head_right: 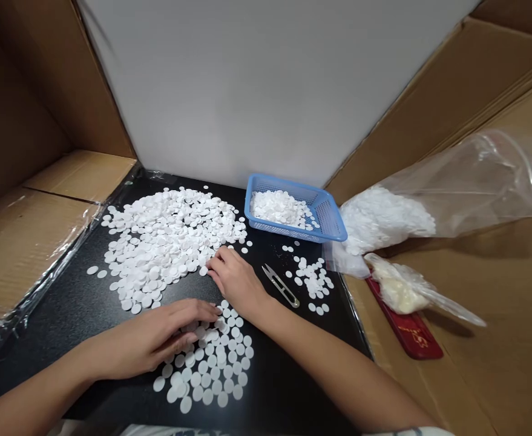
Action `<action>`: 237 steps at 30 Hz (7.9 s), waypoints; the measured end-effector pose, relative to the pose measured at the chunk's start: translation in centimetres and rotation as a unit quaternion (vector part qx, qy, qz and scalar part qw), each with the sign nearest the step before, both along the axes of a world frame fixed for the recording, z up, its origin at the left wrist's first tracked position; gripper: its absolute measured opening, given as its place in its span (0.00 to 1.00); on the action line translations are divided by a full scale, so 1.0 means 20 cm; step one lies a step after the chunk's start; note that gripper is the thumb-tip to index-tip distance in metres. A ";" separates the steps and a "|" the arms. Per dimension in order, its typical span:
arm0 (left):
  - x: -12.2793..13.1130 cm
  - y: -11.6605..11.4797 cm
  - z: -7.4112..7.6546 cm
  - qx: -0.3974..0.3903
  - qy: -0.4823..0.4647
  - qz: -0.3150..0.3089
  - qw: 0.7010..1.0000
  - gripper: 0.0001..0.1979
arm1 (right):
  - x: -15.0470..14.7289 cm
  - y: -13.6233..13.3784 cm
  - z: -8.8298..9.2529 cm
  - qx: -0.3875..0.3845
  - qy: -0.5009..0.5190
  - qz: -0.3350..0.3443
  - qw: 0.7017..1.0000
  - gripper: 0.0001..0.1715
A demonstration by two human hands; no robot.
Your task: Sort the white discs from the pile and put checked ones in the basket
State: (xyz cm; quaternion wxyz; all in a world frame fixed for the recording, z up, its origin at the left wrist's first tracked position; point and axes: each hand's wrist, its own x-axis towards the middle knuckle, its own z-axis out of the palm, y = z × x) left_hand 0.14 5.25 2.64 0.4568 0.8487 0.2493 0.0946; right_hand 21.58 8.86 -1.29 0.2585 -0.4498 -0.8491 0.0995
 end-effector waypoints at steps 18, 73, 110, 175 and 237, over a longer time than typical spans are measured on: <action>0.00 0.05 -0.13 0.181 -0.009 0.200 0.963 0.13 | 0.08 -0.16 0.06 -0.133 0.127 -0.011 0.983 0.08; 0.22 0.15 -0.10 0.283 0.112 0.121 0.945 0.07 | 0.18 -0.12 0.05 0.052 -0.085 0.098 0.990 0.15; 0.07 0.11 -0.02 0.363 0.028 0.005 0.931 0.17 | 0.16 -0.13 0.07 -0.090 0.055 0.025 0.994 0.07; 0.13 0.19 -0.15 0.330 0.091 0.152 0.927 0.12 | 0.08 -0.05 0.10 -0.015 -0.067 0.000 0.998 0.05; -0.01 0.24 -0.01 0.115 -0.086 0.362 0.921 0.08 | 0.27 -0.06 0.13 -0.143 0.037 -0.068 0.987 0.08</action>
